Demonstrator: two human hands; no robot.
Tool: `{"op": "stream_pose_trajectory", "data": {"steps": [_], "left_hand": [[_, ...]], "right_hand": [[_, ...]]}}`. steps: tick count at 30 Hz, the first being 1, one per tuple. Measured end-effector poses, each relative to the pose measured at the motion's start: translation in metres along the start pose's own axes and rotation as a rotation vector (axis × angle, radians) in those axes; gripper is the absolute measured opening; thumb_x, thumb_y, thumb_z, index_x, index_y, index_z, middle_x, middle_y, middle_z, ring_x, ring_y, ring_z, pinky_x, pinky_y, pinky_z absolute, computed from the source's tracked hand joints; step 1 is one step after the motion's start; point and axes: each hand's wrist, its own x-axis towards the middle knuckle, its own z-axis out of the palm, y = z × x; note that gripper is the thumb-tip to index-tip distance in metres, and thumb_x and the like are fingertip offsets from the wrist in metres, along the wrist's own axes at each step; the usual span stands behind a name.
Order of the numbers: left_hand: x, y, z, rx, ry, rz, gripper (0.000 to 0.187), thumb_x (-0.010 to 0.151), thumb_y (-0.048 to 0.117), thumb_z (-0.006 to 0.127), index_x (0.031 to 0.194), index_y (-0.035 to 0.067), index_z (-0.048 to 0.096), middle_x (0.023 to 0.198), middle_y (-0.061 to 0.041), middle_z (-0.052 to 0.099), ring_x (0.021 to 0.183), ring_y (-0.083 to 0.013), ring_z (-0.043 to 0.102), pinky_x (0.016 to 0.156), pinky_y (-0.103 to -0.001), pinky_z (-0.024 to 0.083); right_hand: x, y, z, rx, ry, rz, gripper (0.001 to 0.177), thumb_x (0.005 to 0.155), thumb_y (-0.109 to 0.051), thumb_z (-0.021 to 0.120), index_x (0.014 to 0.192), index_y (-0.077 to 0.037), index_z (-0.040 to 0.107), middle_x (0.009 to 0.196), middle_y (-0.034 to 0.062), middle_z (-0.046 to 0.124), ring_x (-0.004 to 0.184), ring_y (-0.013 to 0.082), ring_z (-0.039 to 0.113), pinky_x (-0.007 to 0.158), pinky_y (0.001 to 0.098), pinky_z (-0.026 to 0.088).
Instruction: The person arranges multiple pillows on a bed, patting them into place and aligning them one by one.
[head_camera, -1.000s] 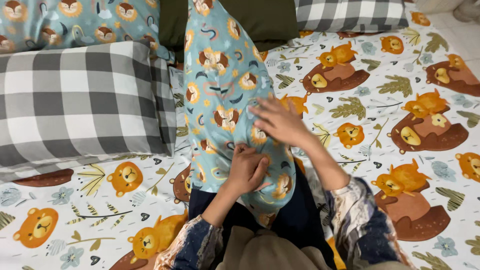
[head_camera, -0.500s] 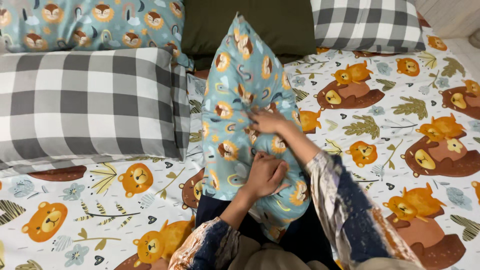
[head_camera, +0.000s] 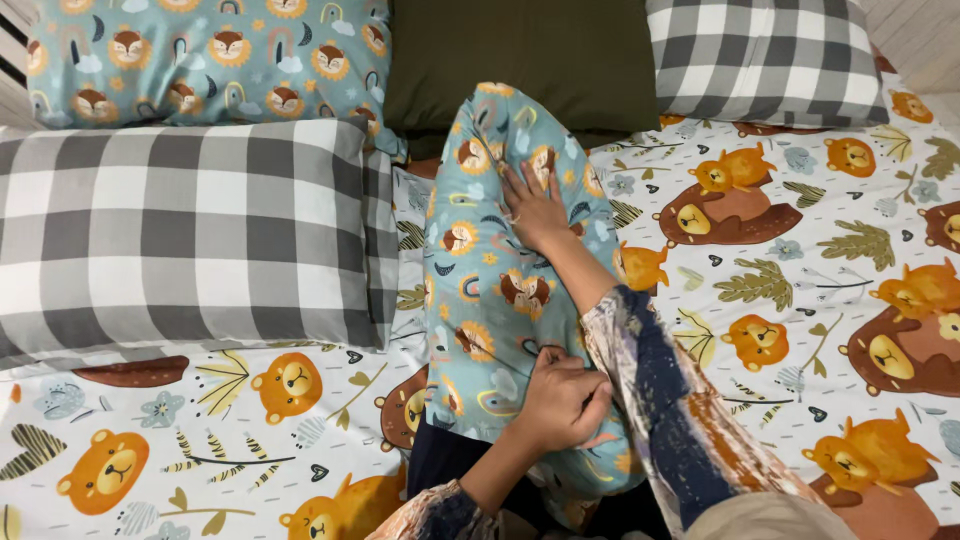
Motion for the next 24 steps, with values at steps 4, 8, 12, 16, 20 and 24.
{"op": "stream_pose_trajectory", "data": {"steps": [4, 8, 12, 16, 20, 24], "left_hand": [[-0.001, -0.003, -0.005, -0.02, 0.032, -0.007, 0.02, 0.096, 0.016, 0.058, 0.077, 0.011, 0.064, 0.068, -0.005, 0.059, 0.068, -0.0268, 0.053, 0.087, -0.043, 0.037], [-0.003, 0.004, -0.013, -0.033, 0.039, 0.011, 0.015, 0.09, 0.014, 0.059, 0.077, 0.011, 0.065, 0.064, -0.004, 0.056, 0.065, -0.0258, 0.052, 0.088, -0.043, 0.04], [-0.007, 0.002, -0.012, -0.031, 0.043, -0.008, 0.015, 0.088, 0.014, 0.06, 0.075, 0.011, 0.065, 0.062, -0.006, 0.054, 0.064, -0.0271, 0.052, 0.085, -0.043, 0.039], [-0.008, -0.006, -0.004, 0.043, 0.022, -0.053, 0.021, 0.094, 0.017, 0.059, 0.074, 0.01, 0.062, 0.07, -0.007, 0.06, 0.071, -0.0289, 0.056, 0.082, -0.044, 0.037], [-0.01, -0.008, 0.0, -0.026, 0.037, -0.029, 0.021, 0.097, 0.017, 0.056, 0.079, 0.011, 0.064, 0.07, -0.007, 0.059, 0.073, -0.0289, 0.056, 0.086, -0.045, 0.039], [-0.004, -0.001, -0.007, 0.003, 0.079, 0.023, 0.019, 0.096, 0.017, 0.056, 0.079, 0.01, 0.064, 0.071, -0.006, 0.06, 0.074, -0.0287, 0.055, 0.086, -0.045, 0.038]], "right_hand": [[0.017, 0.01, -0.026, 0.227, -0.021, -0.035, 0.061, 0.104, -0.045, 0.045, 0.159, -0.02, 0.033, 0.173, 0.0011, 0.013, 0.159, 0.0278, 0.006, 0.124, 0.0595, 0.004], [-0.03, 0.016, -0.144, 0.458, 0.395, -0.099, 0.059, 0.111, -0.04, 0.054, 0.164, -0.021, 0.036, 0.174, 0.0082, 0.021, 0.162, 0.0336, 0.013, 0.127, 0.0608, 0.006], [-0.107, 0.019, -0.148, 0.357, 0.397, -0.015, 0.059, 0.11, -0.037, 0.054, 0.165, -0.023, 0.036, 0.175, 0.0053, 0.024, 0.163, 0.0322, 0.014, 0.129, 0.0634, 0.006], [-0.135, -0.028, -0.025, 0.279, -0.103, -0.01, 0.062, 0.103, -0.054, 0.04, 0.158, -0.027, 0.029, 0.17, 0.0025, 0.016, 0.154, 0.0323, 0.012, 0.117, 0.0677, 0.007], [-0.128, -0.003, -0.028, 0.366, -0.207, 0.051, 0.064, 0.102, -0.051, 0.041, 0.16, -0.027, 0.031, 0.17, 0.0021, 0.019, 0.157, 0.0332, 0.014, 0.12, 0.066, 0.01], [-0.16, 0.019, -0.137, 0.575, 0.232, -0.037, 0.056, 0.108, -0.038, 0.05, 0.159, -0.019, 0.04, 0.171, 0.0109, 0.028, 0.158, 0.0382, 0.02, 0.122, 0.0664, 0.009]]}}
